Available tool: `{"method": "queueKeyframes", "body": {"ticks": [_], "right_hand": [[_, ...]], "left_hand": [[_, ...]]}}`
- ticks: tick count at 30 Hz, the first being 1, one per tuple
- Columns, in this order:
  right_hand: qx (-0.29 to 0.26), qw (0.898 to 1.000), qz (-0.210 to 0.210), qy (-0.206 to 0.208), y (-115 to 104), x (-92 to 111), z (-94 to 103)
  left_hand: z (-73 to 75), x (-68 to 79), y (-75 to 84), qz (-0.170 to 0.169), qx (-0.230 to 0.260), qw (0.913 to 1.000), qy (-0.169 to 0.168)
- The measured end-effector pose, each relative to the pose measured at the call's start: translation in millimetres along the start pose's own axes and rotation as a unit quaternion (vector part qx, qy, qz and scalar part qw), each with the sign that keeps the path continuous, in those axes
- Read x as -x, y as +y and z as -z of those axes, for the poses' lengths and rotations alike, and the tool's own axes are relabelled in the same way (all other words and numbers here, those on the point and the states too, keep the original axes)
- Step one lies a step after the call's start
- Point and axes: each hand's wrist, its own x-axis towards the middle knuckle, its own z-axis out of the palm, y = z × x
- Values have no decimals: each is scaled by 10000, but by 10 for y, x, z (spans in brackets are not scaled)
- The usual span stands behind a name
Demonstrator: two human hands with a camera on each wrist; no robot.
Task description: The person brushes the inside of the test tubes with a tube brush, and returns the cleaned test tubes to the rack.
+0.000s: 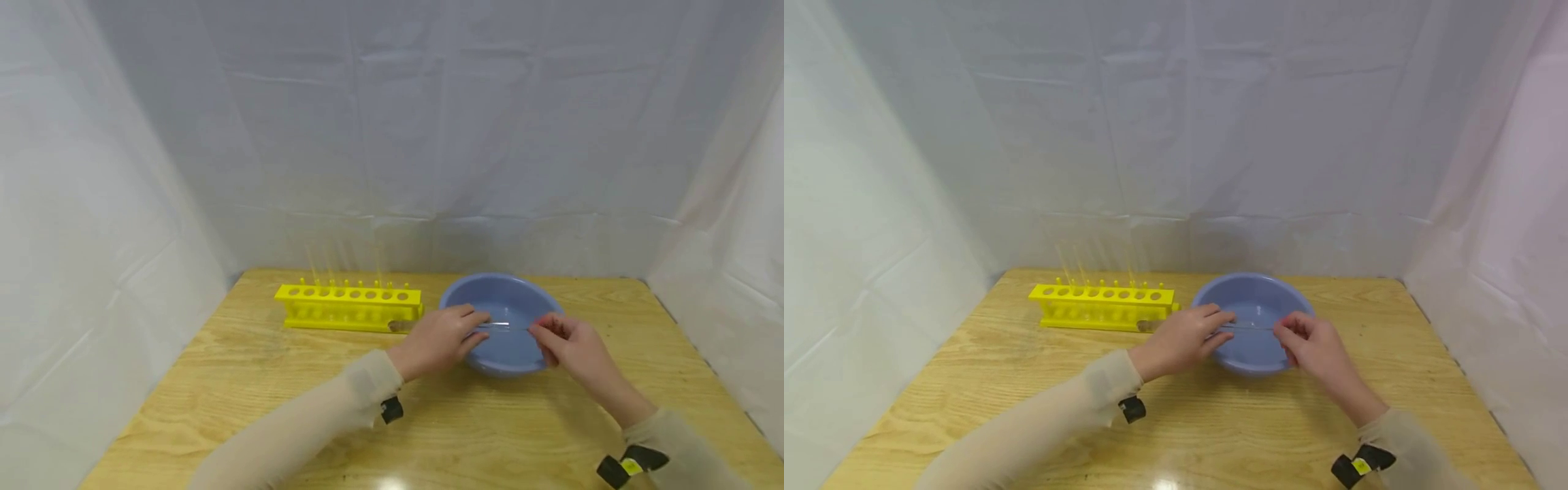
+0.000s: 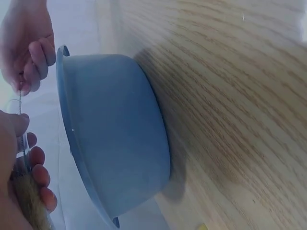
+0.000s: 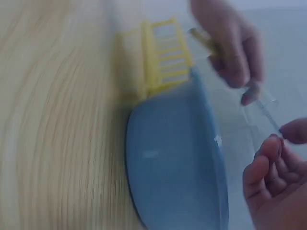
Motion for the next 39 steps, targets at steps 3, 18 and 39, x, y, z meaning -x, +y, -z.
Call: {"method": "queueKeyframes", "body": {"ticks": [3, 18, 39], "right_hand": [[903, 9848, 1439, 358, 58, 13, -28], [2772, 8287, 4654, 1410, 124, -57, -15], [-192, 9966, -437, -679, -113, 51, 91]], "left_hand": [[10, 1, -16, 100, 173, 9997, -158], [12, 13, -21, -11, 374, 9984, -415], [-44, 67, 27, -597, -410, 9971, 235]]}}
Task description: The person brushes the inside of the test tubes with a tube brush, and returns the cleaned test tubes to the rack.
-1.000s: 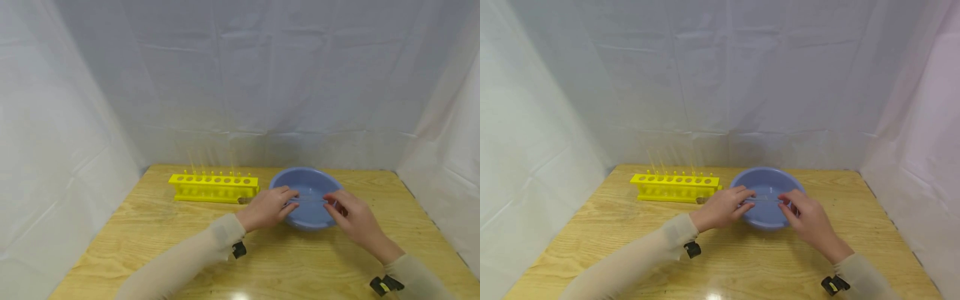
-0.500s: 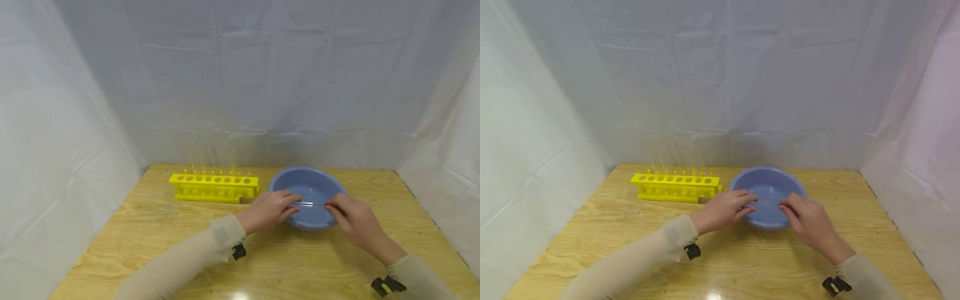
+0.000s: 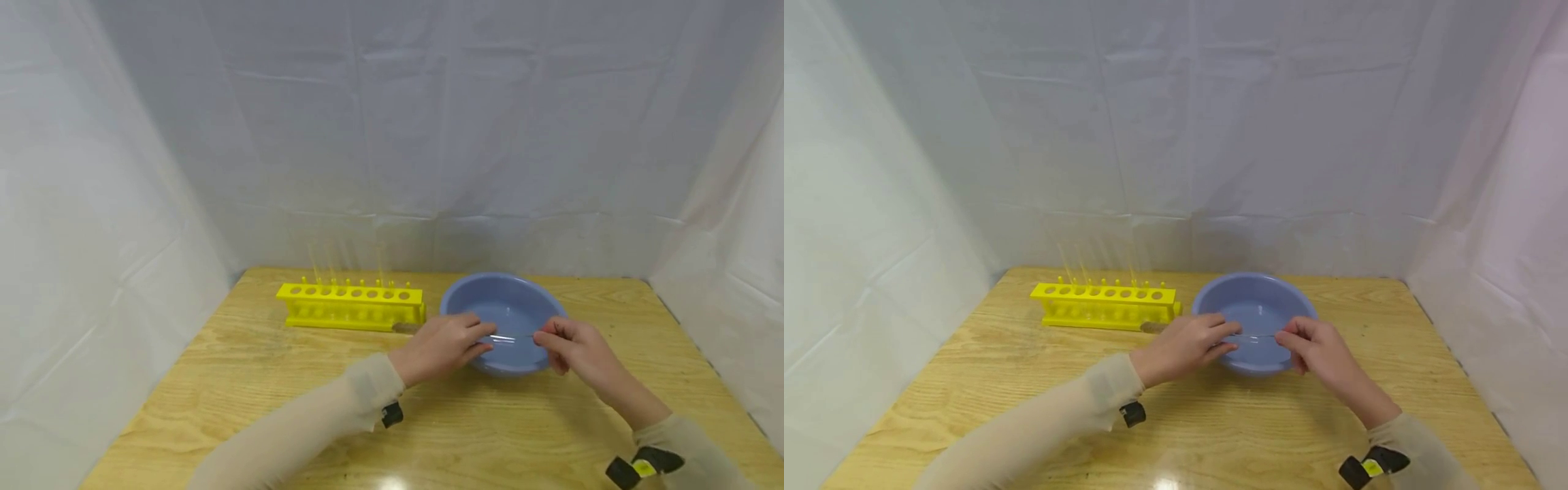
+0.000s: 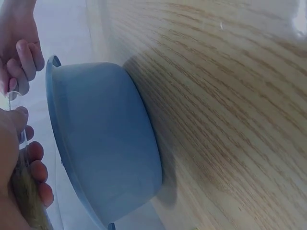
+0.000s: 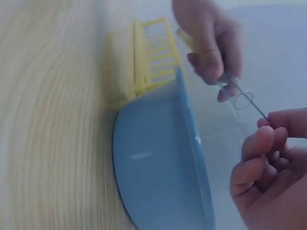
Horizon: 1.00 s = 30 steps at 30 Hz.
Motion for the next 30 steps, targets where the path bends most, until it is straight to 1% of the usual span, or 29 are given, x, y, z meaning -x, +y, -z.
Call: {"method": "queueKeyframes", "body": {"ticks": [1, 3, 6, 9, 11, 13, 14, 15, 16, 18, 19, 20, 21, 22, 23, 25, 26, 28, 30], "right_hand": [[-193, 9996, -198, -88, -8, -5, 10], [-559, 9969, -461, -310, -15, -15, 33], [-1135, 9886, -792, -586, -4, -42, 66], [-1766, 9759, -996, -804, 11, -77, 89], [-2134, 9670, -1100, -854, 23, -95, 98], [-2274, 9640, -1090, -847, 28, -99, 96], [-2209, 9665, -1036, -802, 28, -95, 90], [-2021, 9725, -914, -709, 29, -83, 80], [-1713, 9807, -757, -569, 33, -71, 67], [-874, 9957, -216, -210, 44, -41, 30], [-391, 9992, 127, 10, 55, -29, 12], [160, 9980, 560, 239, 70, -20, -7], [713, 9911, 1013, 479, 88, -13, -23], [1210, 9788, 1505, 688, 106, -14, -36], [1663, 9613, 2013, 876, 120, -17, -46], [2417, 9183, 2896, 1200, 146, -31, -53], [2705, 8966, 3248, 1323, 155, -39, -54], [3092, 8576, 3825, 1503, 164, -55, -47], [3275, 8294, 4225, 1620, 166, -66, -38]], "left_hand": [[1, 0, 5, -16, -42, 10000, -1], [5, 1, 16, -58, -154, 9999, 1], [6, 3, 29, -108, -283, 9995, -6], [4, -6, 36, -144, -307, 9994, 17], [3, -17, 39, -132, -289, 9995, 10], [5, -31, 41, -2, -93, 9999, -142], [14, -38, 41, 89, 61, 9996, -260], [23, -46, 40, 201, 260, 9987, -399], [27, -54, 33, 329, 476, 9969, -538], [41, -64, 16, 611, 913, 9907, -798], [51, -68, 6, 705, 1069, 9878, -883], [59, -69, -4, 767, 1192, 9856, -925], [57, -71, -15, 819, 1266, 9840, -951], [57, -70, -25, 847, 1299, 9833, -954], [61, -68, -29, 856, 1318, 9831, -943], [65, -66, -35, 824, 1298, 9839, -911], [64, -64, -36, 799, 1292, 9843, -900], [67, -60, -35, 744, 1269, 9849, -910], [74, -59, -31, 695, 1253, 9854, -920]]}}
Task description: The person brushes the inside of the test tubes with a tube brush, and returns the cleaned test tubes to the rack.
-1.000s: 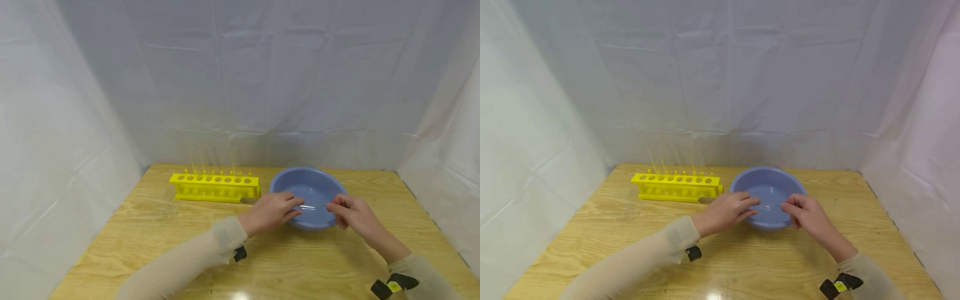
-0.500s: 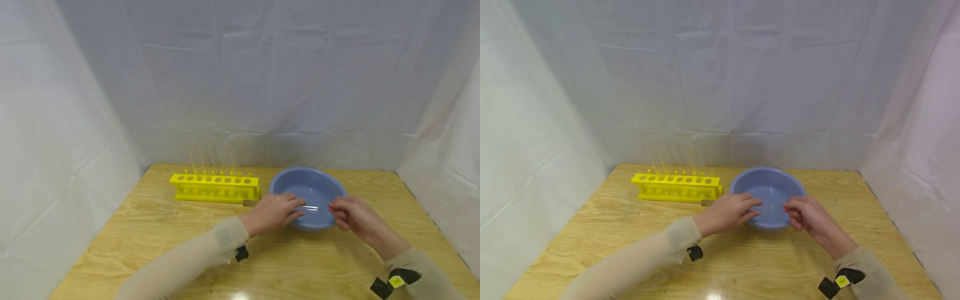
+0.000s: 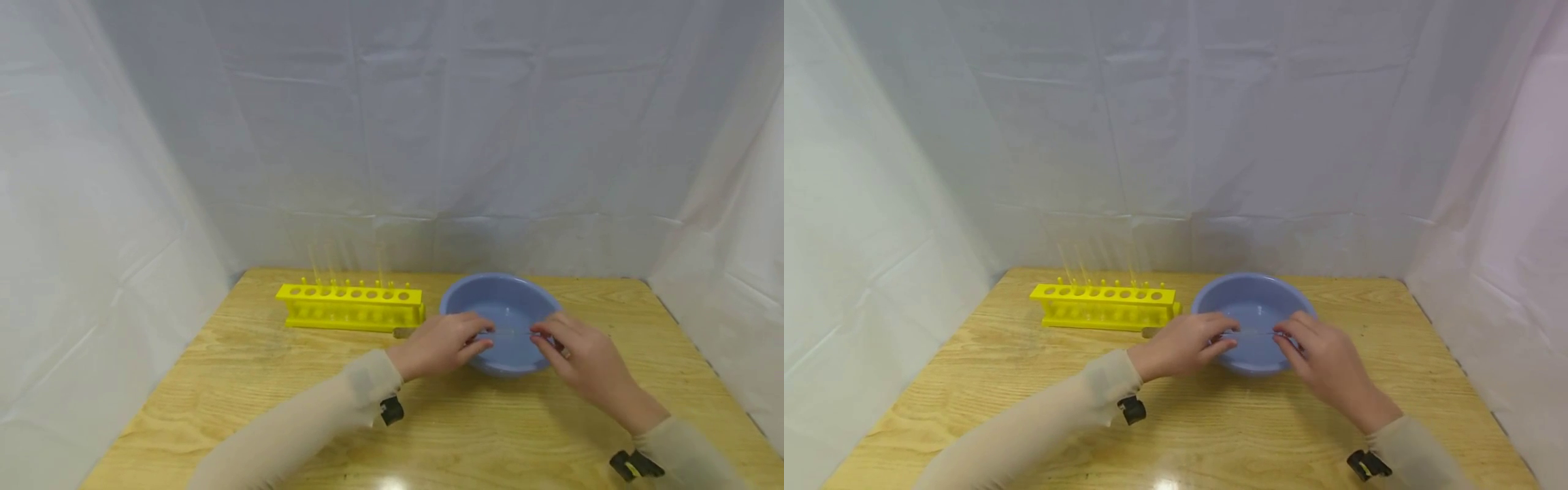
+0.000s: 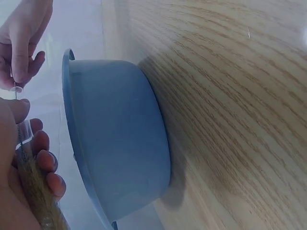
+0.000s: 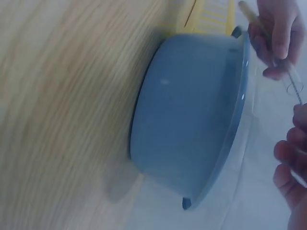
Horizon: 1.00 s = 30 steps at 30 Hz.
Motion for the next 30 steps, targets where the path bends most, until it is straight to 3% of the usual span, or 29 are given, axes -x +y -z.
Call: {"method": "queueKeyframes", "body": {"ticks": [5, 9, 12, 15, 19, 23, 27, 29, 30], "right_hand": [[302, 9970, 663, 256, 23, -16, 6], [130, 9983, 571, 27, 18, -16, 30], [-435, 9981, -174, -391, -16, -8, 62], [-1183, 9803, -1345, -830, -61, -13, 99], [-2092, 9256, -2849, -1357, -89, -48, 150], [-2951, 8526, -3944, -1743, -64, -88, 178], [-4004, 7735, -4543, -1871, -3, -108, 185], [-4435, 7423, -4664, -1866, 24, -106, 184], [-4574, 7322, -4693, -1855, 31, -104, 182]], "left_hand": [[-1, 15, 3, -116, -50, 9999, 81], [-11, 27, 0, -245, -163, 9992, 254], [-23, 32, -6, -361, -275, 9981, 408], [-38, 33, -7, -472, -492, 9959, 587], [-51, 31, -2, -601, -809, 9919, 769], [-50, 31, 10, -665, -968, 9897, 813], [-46, 29, 28, -779, -1182, 9856, 921], [-50, 27, 35, -858, -1334, 9824, 988], [-52, 26, 38, -889, -1370, 9814, 1005]]}}
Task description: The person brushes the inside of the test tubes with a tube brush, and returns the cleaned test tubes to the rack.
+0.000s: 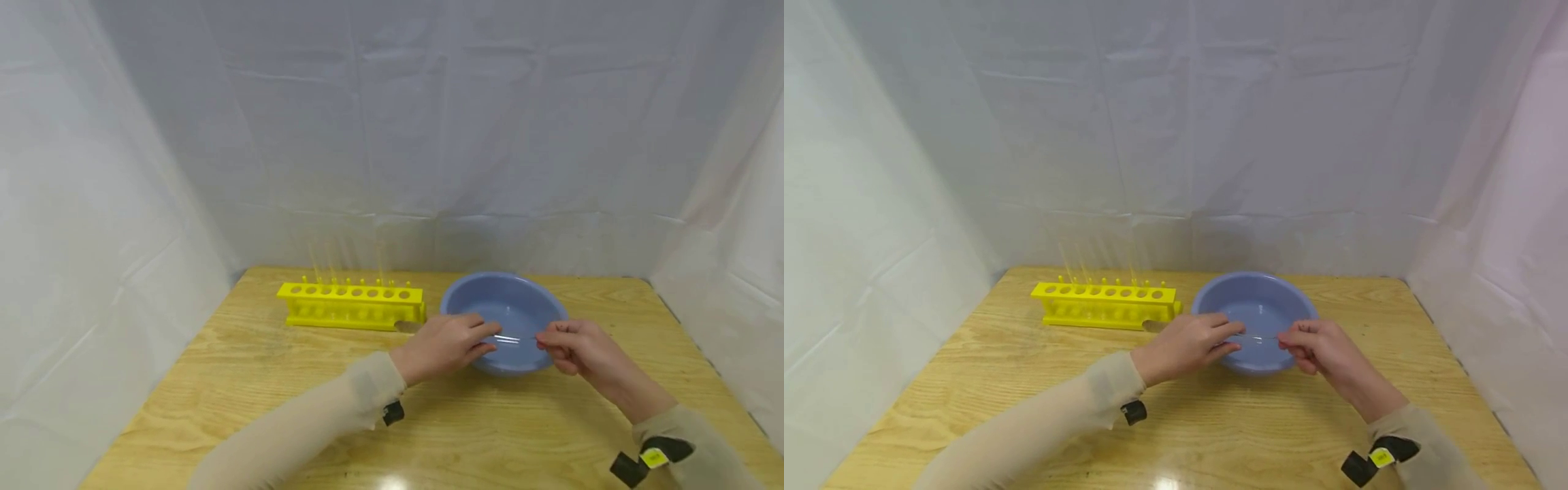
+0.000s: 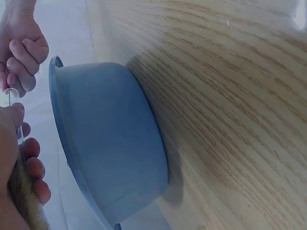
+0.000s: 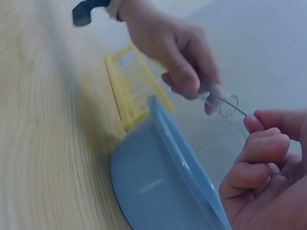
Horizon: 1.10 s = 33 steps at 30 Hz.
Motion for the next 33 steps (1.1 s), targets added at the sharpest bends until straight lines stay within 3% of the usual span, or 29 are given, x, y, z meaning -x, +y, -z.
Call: {"method": "queueKeyframes", "body": {"ticks": [2, 5, 7, 9, 10, 11, 14, 16, 17, 19, 23, 25, 28, 30, 31, 33], "right_hand": [[22, 10000, 49, 41, 5, -6, -4], [666, 9961, 397, 412, 32, 3, -48], [1303, 9838, 948, 791, 72, 18, -84], [1963, 9580, 1751, 1146, 126, 28, -110], [2306, 9379, 2248, 1289, 155, 31, -115], [2672, 9108, 2799, 1438, 185, 27, -115], [3740, 8073, 4186, 1819, 251, -2, -106], [4275, 7389, 4804, 2012, 267, -27, -100], [4466, 7118, 5007, 2078, 267, -36, -101], [4732, 6738, 5240, 2182, 254, -41, -107], [4905, 6201, 5670, 2312, 199, -30, -118], [4938, 5996, 5860, 2308, 170, -28, -125], [4985, 5811, 6032, 2236, 146, -32, -139], [5014, 5858, 5988, 2165, 151, -28, -143], [5013, 5950, 5910, 2130, 158, -23, -145], [4959, 6231, 5686, 2060, 178, -12, -149]], "left_hand": [[0, -4, -1, 35, 40, 10000, -36], [7, -11, -3, 299, 379, 9985, -261], [19, -17, -5, 536, 685, 9952, -457], [27, -20, -8, 716, 876, 9915, -637], [33, -19, -8, 767, 926, 9902, -712], [34, -16, -8, 800, 958, 9892, -774], [33, -2, -10, 822, 949, 9884, -854], [37, 8, -11, 820, 939, 9883, -876], [39, 13, -10, 818, 942, 9883, -881], [48, 17, -8, 819, 956, 9878, -914], [58, 8, -1, 808, 1018, 9870, -942], [55, 4, -3, 802, 1024, 9873, -912], [45, 10, -7, 744, 947, 9896, -786], [26, 22, -10, 663, 864, 9917, -683], [13, 28, -12, 608, 814, 9929, -621], [-7, 40, -9, 491, 703, 9950, -509]]}}
